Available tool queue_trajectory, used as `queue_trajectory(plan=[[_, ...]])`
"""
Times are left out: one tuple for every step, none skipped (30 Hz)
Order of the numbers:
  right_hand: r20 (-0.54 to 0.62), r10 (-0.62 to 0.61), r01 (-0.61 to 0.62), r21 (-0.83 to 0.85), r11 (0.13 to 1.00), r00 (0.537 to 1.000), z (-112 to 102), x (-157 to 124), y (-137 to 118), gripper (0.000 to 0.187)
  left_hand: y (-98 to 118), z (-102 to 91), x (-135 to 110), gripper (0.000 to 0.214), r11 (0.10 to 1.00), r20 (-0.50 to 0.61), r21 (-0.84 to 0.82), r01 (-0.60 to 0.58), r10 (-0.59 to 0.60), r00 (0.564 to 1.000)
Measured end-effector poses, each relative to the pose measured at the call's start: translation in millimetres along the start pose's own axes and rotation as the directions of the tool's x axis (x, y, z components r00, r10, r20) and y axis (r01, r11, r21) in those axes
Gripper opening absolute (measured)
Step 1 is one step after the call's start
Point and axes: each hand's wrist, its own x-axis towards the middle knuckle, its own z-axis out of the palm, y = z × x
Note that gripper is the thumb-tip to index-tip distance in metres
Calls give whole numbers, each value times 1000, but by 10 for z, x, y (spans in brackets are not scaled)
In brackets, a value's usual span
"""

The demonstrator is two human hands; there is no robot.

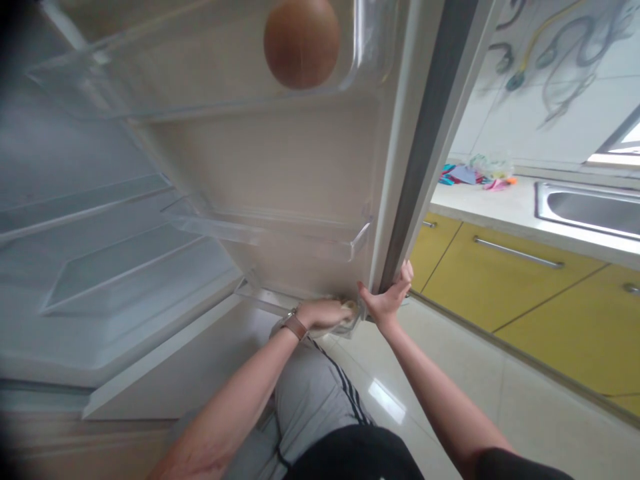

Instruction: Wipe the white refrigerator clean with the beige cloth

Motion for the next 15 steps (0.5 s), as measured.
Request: queue_trajectory(plan=[[-4, -3, 3, -4, 1000, 1000, 3, -3, 2, 100, -45, -16, -1, 59, 999, 15, -44, -2, 3, 1000], [-7, -5, 5, -9, 1000, 1000, 6, -6, 3, 99, -90, -30, 0, 57, 995, 27, -96, -11, 14, 1000], [-8, -8, 8, -13, 1000, 1000, 8, -9, 3, 99, -135, -42, 1, 55, 988, 37, -155, -25, 31, 999], [-9, -10, 10, -17, 1000, 1000, 9, -11, 2, 99, -177, -53, 1, 53, 976, 44, -215, -41, 52, 998], [-10, -11, 11, -19, 1000, 1000, 9, -13, 2, 100, -218, -64, -1, 51, 963, 44, -263, -60, 74, 996], [-9, -13, 13, -20, 1000, 1000, 9, -14, 3, 100, -260, -77, -9, 50, 954, 38, -291, -76, 91, 995], [-8, -13, 13, -18, 1000, 1000, 8, -15, 4, 101, -304, -92, -23, 48, 951, 27, -298, -77, 89, 996], [-6, -13, 13, -14, 1000, 1000, 7, -15, 8, 102, -354, -111, -44, 47, 958, 13, -282, -58, 65, 998], [-3, -12, 12, -9, 1000, 1000, 6, -15, 13, 103, -415, -132, -72, 47, 969, -5, -246, -19, 18, 1000], [1, -10, 10, -5, 1000, 1000, 6, -15, 20, 103, -488, -156, -107, 47, 979, -28, -200, 35, -41, 999], [6, -6, 6, -1, 1000, 1000, 7, -14, 29, 104, -573, -181, -147, 47, 984, -55, -151, 98, -107, 993], [11, 0, 0, 2, 1000, 1000, 9, -12, 39, 105, -670, -204, -190, 49, 981, -83, -110, 161, -171, 982], [16, 7, -7, 3, 1000, 1000, 12, -9, 50, 106, -773, -226, -234, 51, 974, -111, -81, 213, -221, 969], [21, 14, -14, 5, 1000, 1000, 16, -6, 61, 107, -876, -245, -275, 52, 964, -139, -59, 259, -265, 954], [27, 22, -22, 7, 1000, 999, 22, -2, 72, 108, -972, -258, -312, 53, 955, -168, -40, 295, -298, 940]])
